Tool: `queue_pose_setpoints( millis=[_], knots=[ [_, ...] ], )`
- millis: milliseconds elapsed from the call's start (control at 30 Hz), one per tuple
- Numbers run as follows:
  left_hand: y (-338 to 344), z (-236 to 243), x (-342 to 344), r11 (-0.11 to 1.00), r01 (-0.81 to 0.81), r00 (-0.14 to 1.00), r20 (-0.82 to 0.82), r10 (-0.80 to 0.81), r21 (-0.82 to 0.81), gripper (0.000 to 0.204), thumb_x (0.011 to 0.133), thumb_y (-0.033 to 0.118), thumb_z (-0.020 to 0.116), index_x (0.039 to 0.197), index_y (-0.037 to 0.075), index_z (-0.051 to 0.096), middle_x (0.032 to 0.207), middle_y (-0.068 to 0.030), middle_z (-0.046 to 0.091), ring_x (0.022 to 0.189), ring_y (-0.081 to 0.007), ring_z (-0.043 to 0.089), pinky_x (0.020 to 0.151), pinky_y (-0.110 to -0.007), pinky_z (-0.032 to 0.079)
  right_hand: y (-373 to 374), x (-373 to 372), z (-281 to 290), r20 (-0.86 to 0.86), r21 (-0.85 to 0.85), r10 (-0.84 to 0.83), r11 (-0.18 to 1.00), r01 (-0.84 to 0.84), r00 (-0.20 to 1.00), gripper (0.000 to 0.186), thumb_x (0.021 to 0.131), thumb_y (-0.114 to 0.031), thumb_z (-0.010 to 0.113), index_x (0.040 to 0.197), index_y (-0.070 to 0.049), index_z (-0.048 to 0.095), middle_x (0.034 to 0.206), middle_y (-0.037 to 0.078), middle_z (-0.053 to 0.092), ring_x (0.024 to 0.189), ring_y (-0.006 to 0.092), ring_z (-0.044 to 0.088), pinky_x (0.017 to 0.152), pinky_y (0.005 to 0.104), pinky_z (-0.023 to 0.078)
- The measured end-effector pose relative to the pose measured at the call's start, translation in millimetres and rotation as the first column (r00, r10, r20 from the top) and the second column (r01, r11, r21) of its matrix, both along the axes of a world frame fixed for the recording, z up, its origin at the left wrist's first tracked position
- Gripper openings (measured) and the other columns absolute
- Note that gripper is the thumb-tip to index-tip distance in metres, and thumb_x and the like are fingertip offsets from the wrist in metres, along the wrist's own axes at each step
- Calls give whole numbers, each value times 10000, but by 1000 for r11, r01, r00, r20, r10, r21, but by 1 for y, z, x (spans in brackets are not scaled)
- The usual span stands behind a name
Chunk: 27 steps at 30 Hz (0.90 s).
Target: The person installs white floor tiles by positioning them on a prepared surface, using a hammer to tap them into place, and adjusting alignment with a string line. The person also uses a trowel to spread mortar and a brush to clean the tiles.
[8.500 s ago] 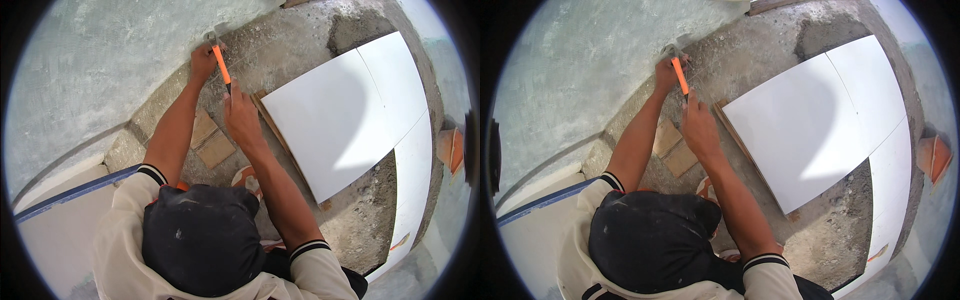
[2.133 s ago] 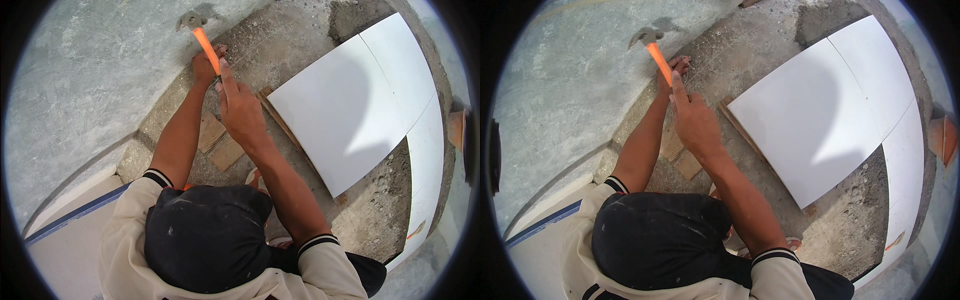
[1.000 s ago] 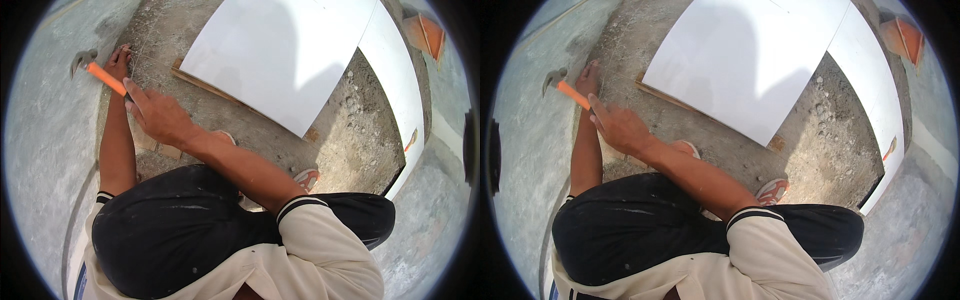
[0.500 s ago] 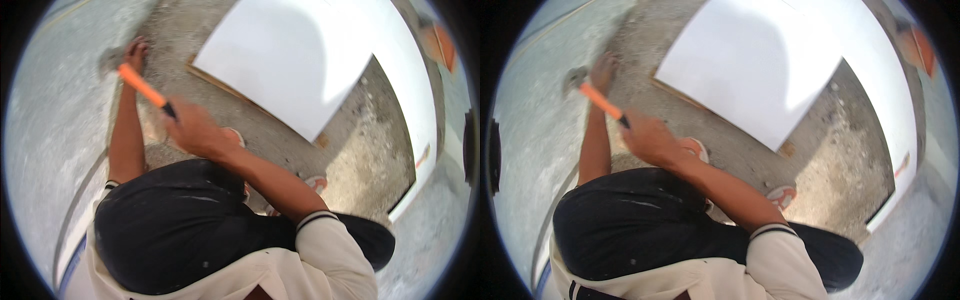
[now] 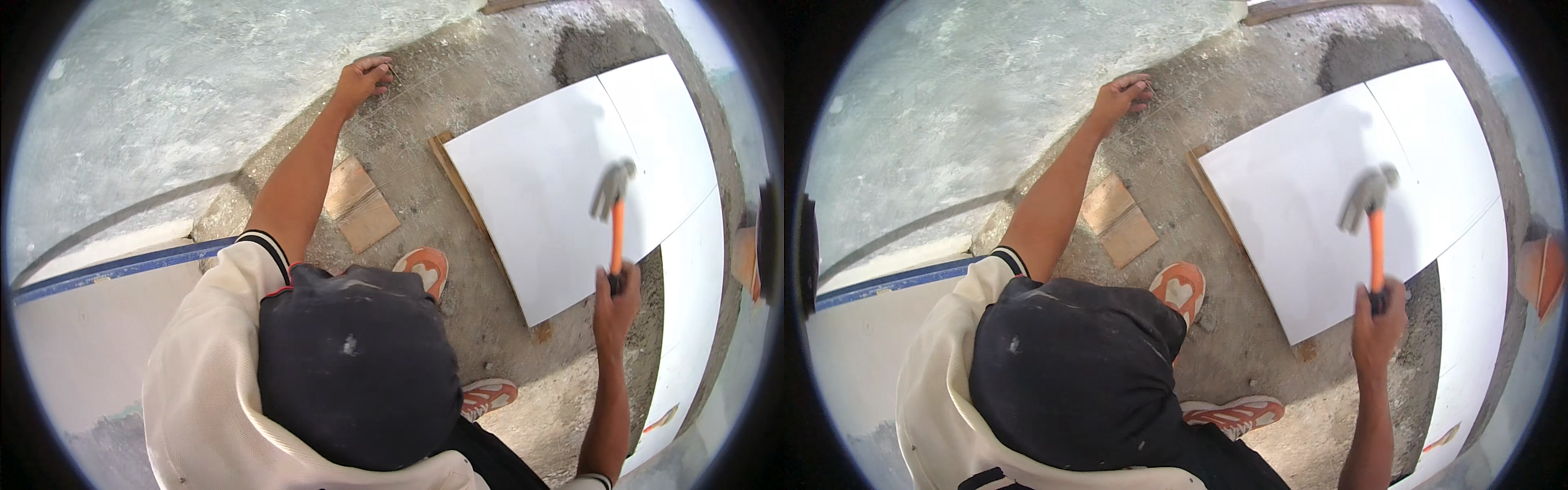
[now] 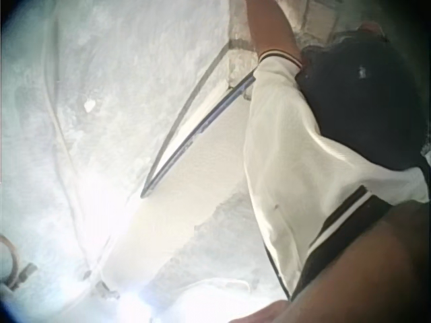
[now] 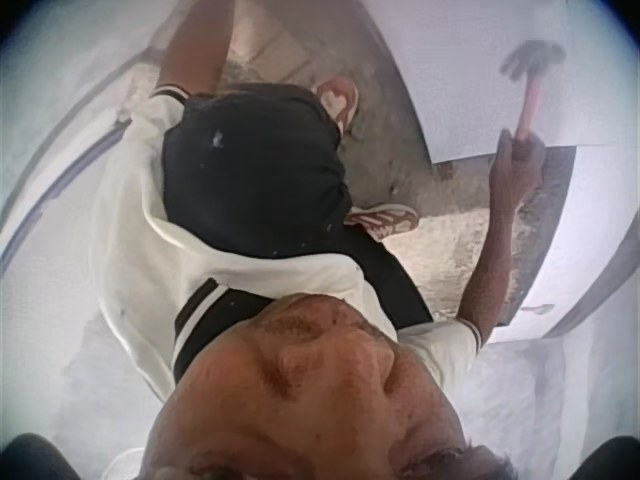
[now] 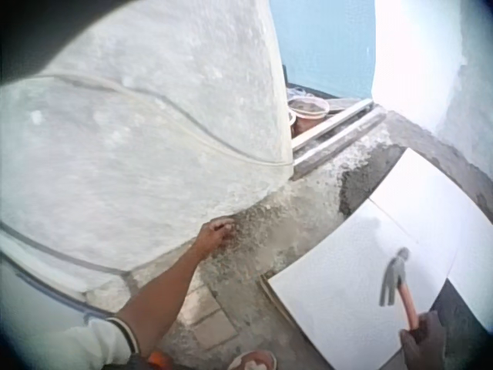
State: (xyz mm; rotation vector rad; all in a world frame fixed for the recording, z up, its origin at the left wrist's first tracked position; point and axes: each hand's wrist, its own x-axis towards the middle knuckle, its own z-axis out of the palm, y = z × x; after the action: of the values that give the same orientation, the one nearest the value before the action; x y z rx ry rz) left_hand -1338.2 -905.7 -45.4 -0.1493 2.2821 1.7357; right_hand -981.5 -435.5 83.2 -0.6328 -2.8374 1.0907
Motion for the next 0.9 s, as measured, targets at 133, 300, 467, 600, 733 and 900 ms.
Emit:
queue_pose_setpoints(
  millis=[133, 300, 467, 600, 733, 900],
  knots=[
    [5, 2, 4, 999, -39, 999, 31, 39, 4, 371, 1046, 238, 645, 1375, 68, 655, 1323, -64, 668, 1121, -178, 676, 877, -341, 612, 55, 87, -12, 89, 53, -113, 993, 108, 990, 250, 968, -166, 702, 1085, -21, 536, 823, 20, 480, 730, 105, 447, 656, 294, 413],
    [15, -2, 8, 991, -130, 991, 14, 130, 16, 385, 1025, 238, 679, 1361, 51, 661, 1287, -75, 684, 1081, -189, 685, 857, -356, 624, 89, 182, -48, 132, 133, -298, 951, 281, 946, 260, 972, -171, 697, 1092, -7, 535, 846, 44, 515, 758, 133, 486, 693, 299, 443],
    [14, -8, 2, 990, -132, 991, 15, 133, -37, 387, 1004, 247, 701, 1335, 47, 680, 1197, -91, 718, 1040, -200, 694, 861, -356, 627, 112, 241, -84, 196, 142, -381, 923, 358, 904, 270, 976, -179, 698, 1098, 3, 540, 873, 59, 560, 772, 155, 513, 711, 315, 472],
    [12, -3, -1, 908, -90, 993, -102, 52, -410, 529, 965, 363, 734, 1384, 49, 658, 1152, -83, 742, 1023, -176, 692, 791, -343, 576, 122, 263, -103, 211, 224, -351, 926, 305, 912, 300, 973, -205, 709, 1136, -2, 561, 904, 114, 648, 791, 206, 610, 726, 339, 505],
    [25, 10, 22, 896, -154, 908, -418, -38, -416, 467, 970, 318, 729, 1337, 32, 688, 1185, -121, 755, 1070, -184, 697, 933, -329, 530, 129, 260, -109, 254, 285, -341, 920, 267, 905, 303, 963, -216, 717, 1145, -22, 573, 963, 175, 694, 863, 319, 695, 771, 409, 541],
    [57, 36, 68, 895, -149, 843, -527, -107, -421, 421, 1004, 281, 693, 1346, 37, 682, 1223, -118, 743, 1108, -193, 691, 970, -334, 528, 129, 246, -115, 193, 320, -246, 931, 176, 950, 275, 934, -152, 731, 1124, -23, 581, 993, 184, 659, 911, 384, 670, 777, 436, 533]
  ],
)
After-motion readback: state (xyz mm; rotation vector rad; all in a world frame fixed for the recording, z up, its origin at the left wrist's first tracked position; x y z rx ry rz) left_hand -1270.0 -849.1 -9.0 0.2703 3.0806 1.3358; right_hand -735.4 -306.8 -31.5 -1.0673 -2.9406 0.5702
